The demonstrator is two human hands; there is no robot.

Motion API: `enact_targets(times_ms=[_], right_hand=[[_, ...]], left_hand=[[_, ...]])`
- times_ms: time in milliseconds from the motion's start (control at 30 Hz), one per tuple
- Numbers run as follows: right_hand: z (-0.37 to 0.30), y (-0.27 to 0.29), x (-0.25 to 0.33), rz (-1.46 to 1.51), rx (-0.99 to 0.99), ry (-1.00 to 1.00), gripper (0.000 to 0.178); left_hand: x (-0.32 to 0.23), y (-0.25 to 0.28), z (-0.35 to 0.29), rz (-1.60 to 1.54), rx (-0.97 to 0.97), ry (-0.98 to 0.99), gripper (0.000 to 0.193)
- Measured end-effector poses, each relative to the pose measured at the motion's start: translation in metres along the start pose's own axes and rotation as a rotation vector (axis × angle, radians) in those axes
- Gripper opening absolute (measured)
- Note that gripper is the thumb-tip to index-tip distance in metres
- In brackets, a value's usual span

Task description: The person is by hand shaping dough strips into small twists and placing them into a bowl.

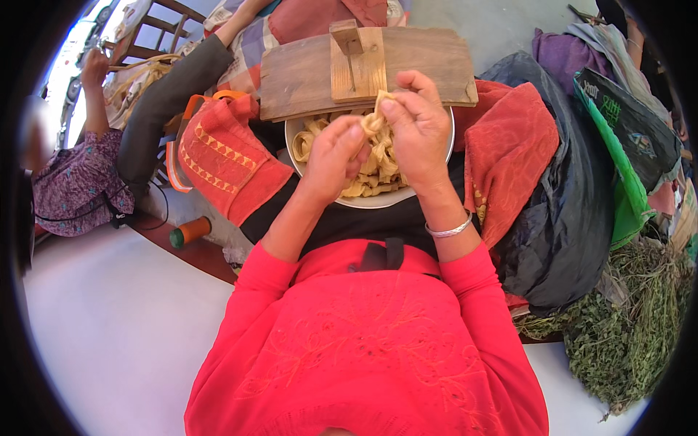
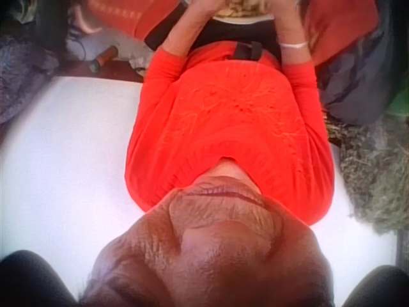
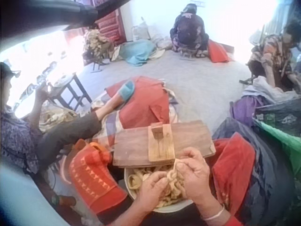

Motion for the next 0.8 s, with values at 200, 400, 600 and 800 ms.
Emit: enact_targets(times_ms=[200,400,600,800], right_hand=[[0.006,0.004,-0.034,0.453,0.235,-0.309,0.022],[0.027,-0.015,-0.020,0.242,0.695,-0.526,0.021],[0.030,-0.003,-0.024,0.250,0.707,-0.593,0.013],[0.054,-0.004,-0.044,0.138,0.417,-0.417,0.010]], left_hand=[[-0.045,0.009,-0.031,1.124,-0.157,-0.553,0.013],[-0.069,-0.010,-0.011,1.201,-0.070,-0.653,0.015],[-0.049,0.019,0.019,0.483,0.162,-0.157,0.009],[-0.065,0.056,0.049,0.552,0.104,-0.188,0.012]])
Point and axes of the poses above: each hand's wrist, its own z-axis towards the middle knuckle, its own y-axis out of the back of the hand, x = y × z, the point moved 7 cm from there along z, towards the middle knuckle, and after that the axes turned 10 degrees about x, right-handed, at the moved point
